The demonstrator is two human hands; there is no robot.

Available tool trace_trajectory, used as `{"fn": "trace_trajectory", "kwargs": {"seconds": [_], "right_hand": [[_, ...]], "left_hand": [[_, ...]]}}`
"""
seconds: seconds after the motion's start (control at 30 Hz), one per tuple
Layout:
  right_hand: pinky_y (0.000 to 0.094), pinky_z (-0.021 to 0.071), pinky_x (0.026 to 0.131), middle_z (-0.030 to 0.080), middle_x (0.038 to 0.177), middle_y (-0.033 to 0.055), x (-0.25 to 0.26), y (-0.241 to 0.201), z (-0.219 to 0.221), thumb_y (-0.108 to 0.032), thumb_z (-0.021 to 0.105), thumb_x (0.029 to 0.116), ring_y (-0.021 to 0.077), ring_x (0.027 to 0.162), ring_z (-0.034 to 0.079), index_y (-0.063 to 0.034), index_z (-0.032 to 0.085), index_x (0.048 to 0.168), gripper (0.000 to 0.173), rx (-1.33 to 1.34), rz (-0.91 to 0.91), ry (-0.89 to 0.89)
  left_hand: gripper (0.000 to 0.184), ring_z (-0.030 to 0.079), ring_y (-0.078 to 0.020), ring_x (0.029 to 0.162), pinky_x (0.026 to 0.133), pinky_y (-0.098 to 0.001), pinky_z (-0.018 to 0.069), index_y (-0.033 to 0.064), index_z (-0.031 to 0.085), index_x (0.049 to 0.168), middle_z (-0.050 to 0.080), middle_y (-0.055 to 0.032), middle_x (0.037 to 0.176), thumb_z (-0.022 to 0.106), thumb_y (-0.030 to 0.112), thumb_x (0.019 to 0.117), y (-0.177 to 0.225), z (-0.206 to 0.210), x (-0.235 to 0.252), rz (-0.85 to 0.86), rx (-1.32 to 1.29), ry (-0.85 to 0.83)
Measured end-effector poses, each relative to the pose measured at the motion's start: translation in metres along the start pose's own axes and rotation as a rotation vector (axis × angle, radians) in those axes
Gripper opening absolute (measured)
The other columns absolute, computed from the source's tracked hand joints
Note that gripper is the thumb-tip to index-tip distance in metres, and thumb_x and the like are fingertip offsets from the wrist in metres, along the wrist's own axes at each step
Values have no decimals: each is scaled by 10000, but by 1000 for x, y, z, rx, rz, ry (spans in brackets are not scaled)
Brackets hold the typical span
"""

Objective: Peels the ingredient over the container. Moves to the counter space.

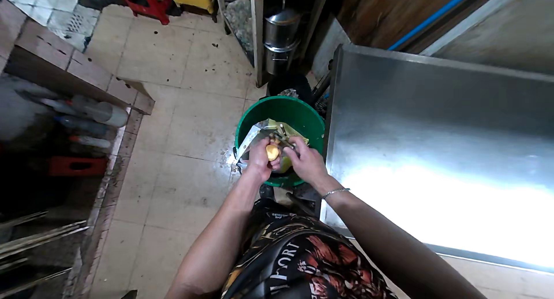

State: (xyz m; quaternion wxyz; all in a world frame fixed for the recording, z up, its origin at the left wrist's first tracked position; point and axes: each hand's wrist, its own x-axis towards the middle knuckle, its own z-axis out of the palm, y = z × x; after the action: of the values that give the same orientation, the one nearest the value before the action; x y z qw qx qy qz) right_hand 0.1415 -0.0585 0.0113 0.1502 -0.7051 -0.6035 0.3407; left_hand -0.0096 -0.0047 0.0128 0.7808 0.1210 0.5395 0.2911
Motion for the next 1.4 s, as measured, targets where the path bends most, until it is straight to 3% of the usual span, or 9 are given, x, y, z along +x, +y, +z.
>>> {"fn": "trace_trajectory", "kwargs": {"seconds": [0.1,0.43,0.53,0.63,0.77,0.93,1.07,1.27,1.4], "right_hand": [[596,546,702,681,831,134,1,0,0,-468,469,1080,353,754,682,-185,528,1410,438,52,55,-8],[572,540,654,644,771,100,-18,-6,5,-442,467,1083,322,691,652,-168,520,1422,439,106,-7,-2],[558,544,624,642,763,98,-23,-16,3,-440,475,1078,317,670,652,-152,528,1408,441,59,-87,-2],[575,570,684,721,860,120,-24,-27,3,-456,500,1065,336,753,714,-162,561,1406,454,-17,-222,-9],[607,557,725,714,886,151,3,-16,2,-445,471,1082,374,805,707,-170,535,1426,446,9,-58,-35],[582,572,719,738,890,96,-16,-37,1,-463,468,1076,328,804,727,-188,551,1394,428,-25,-119,-59],[611,551,724,704,867,162,2,-26,1,-439,459,1089,388,801,700,-169,532,1427,438,0,12,-55],[575,556,652,697,796,105,-20,-41,3,-455,481,1072,334,711,696,-183,554,1391,426,-16,-101,-26],[616,544,743,700,880,165,3,-29,5,-463,449,1089,388,816,694,-177,514,1437,455,47,85,-46]], "left_hand": [[364,579,-179,536,441,-300,498,88,558,1063,610,-85,780,326,365,1108,3,-2,1,22,4,21],[532,492,-121,462,413,-246,421,95,571,1026,606,-59,715,315,558,1085,3,-13,7,33,-20,51],[392,462,-109,458,417,-247,390,125,556,936,555,-25,658,318,403,1076,4,-10,2,65,-65,83],[237,589,-116,563,506,-263,508,126,580,911,611,-20,699,426,244,1046,-1,-15,2,147,-97,13],[404,394,-82,408,376,-212,333,122,540,964,533,-18,632,250,362,1108,3,-9,-3,86,20,-14],[487,390,-79,384,365,-218,327,151,520,754,456,17,521,307,432,1091,1,-12,-1,95,-85,18],[513,368,-85,402,372,-217,296,138,540,893,514,-8,602,223,483,1102,3,-8,-5,98,-27,53],[450,567,-110,525,489,-260,484,137,596,853,599,-5,640,315,394,1092,-1,-11,2,227,-117,61],[392,391,-96,418,381,-226,326,132,530,886,502,-13,616,284,365,1083,2,-4,0,91,-65,61]]}}
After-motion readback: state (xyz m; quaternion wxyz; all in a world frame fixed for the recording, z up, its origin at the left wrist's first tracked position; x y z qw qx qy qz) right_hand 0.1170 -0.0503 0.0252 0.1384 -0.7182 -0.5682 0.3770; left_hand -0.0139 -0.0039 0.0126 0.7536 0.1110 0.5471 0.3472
